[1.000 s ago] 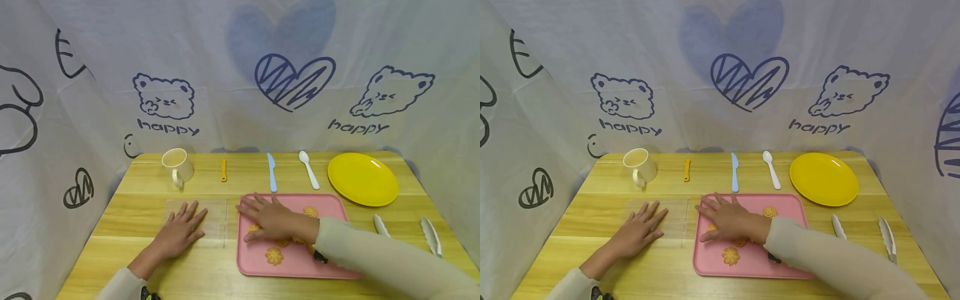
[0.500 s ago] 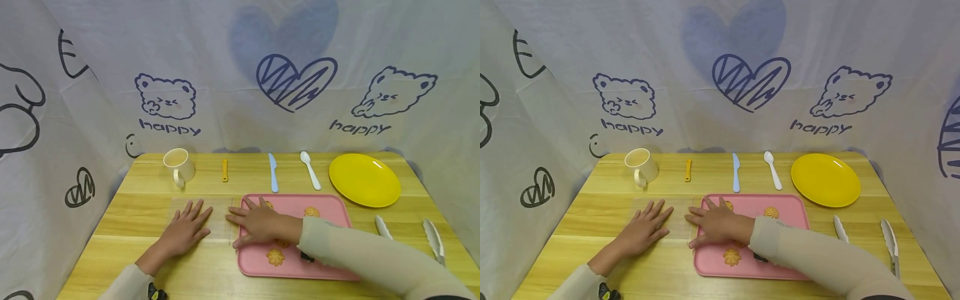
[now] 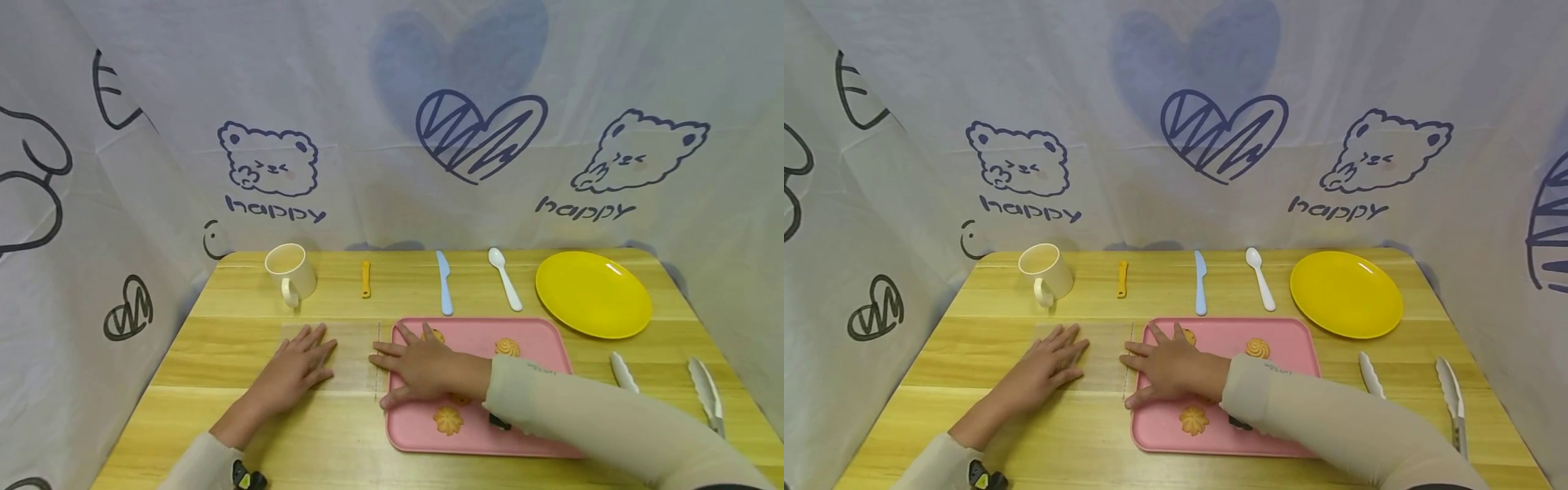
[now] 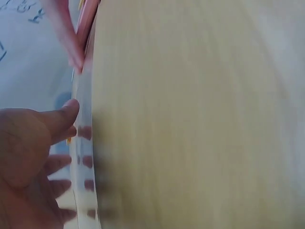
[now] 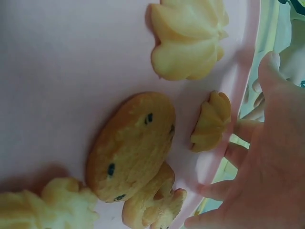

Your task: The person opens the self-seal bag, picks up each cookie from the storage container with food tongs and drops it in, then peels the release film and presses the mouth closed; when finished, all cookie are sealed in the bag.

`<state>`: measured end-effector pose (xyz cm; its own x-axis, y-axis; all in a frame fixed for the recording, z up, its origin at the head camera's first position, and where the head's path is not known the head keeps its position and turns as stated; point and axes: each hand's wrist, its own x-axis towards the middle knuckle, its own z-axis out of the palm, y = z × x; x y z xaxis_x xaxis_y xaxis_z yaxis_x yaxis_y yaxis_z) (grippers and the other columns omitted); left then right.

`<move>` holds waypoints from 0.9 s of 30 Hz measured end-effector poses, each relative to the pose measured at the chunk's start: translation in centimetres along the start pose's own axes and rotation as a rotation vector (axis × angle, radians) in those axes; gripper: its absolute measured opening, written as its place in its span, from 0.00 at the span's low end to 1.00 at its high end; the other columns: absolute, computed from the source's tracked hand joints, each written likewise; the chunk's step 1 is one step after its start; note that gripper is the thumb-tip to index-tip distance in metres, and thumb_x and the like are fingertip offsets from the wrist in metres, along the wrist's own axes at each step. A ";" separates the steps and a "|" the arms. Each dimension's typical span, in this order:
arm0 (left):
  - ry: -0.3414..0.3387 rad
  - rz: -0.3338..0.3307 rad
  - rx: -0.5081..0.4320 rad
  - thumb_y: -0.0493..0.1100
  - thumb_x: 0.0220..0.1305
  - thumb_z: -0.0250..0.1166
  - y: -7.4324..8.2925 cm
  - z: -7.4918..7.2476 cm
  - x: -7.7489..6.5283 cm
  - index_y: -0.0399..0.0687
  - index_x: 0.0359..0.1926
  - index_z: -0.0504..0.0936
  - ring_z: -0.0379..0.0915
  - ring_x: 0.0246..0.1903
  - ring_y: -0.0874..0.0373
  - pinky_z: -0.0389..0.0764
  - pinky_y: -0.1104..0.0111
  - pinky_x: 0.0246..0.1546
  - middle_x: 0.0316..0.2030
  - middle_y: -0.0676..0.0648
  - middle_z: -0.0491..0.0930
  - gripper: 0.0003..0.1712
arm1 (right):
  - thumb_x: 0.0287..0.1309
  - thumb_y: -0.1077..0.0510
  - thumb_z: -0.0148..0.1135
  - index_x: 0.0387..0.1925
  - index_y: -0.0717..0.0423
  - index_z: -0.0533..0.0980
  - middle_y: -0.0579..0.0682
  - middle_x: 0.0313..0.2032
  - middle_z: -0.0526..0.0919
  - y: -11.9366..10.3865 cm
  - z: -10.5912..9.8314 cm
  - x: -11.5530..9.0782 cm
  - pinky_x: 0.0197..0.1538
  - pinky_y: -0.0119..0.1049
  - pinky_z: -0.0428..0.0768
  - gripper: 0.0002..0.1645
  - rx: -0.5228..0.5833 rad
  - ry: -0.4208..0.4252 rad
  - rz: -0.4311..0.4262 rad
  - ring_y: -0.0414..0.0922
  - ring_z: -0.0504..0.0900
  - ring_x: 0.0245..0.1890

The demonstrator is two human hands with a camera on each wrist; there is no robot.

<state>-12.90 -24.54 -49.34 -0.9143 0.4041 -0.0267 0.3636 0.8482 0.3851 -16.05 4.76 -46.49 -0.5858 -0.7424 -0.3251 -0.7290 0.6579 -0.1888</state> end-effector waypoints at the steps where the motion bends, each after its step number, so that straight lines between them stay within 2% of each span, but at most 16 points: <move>1: 0.010 0.003 -0.031 0.53 0.74 0.63 -0.3 -0.1 0.0 0.48 0.74 0.72 0.46 0.78 0.36 0.51 0.31 0.71 0.78 0.39 0.57 0.32 | 0.60 0.17 0.48 0.81 0.32 0.56 0.38 0.81 0.50 0.0 0.0 0.0 0.74 0.74 0.46 0.53 0.001 0.001 0.000 0.60 0.39 0.81; 7: 0.039 -0.009 -0.182 0.45 0.72 0.67 -1.9 -0.3 -0.2 0.42 0.68 0.78 0.49 0.78 0.38 0.59 0.39 0.72 0.76 0.40 0.63 0.26 | 0.60 0.17 0.48 0.81 0.32 0.55 0.38 0.81 0.50 0.0 0.0 -0.2 0.74 0.73 0.46 0.53 0.008 -0.005 0.004 0.60 0.38 0.81; 14: 0.136 0.026 -0.171 0.39 0.66 0.71 -2.3 -0.1 0.2 0.41 0.58 0.86 0.63 0.72 0.36 0.67 0.41 0.68 0.69 0.38 0.74 0.20 | 0.61 0.17 0.48 0.81 0.33 0.55 0.38 0.81 0.50 0.0 -0.1 -0.3 0.74 0.73 0.46 0.53 0.010 -0.009 0.001 0.60 0.38 0.81; 27: 0.200 -0.023 -0.243 0.36 0.64 0.72 -2.3 0.0 0.8 0.44 0.45 0.90 0.66 0.70 0.38 0.67 0.44 0.69 0.64 0.39 0.79 0.09 | 0.61 0.18 0.49 0.81 0.33 0.55 0.37 0.81 0.50 0.2 0.0 -0.1 0.74 0.73 0.47 0.53 0.003 0.010 -0.009 0.61 0.40 0.81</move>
<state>-14.50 -26.16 -50.30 -0.9475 0.2899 0.1350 0.3114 0.7401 0.5960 -16.09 5.00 -46.53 -0.5828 -0.7495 -0.3140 -0.7333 0.6516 -0.1942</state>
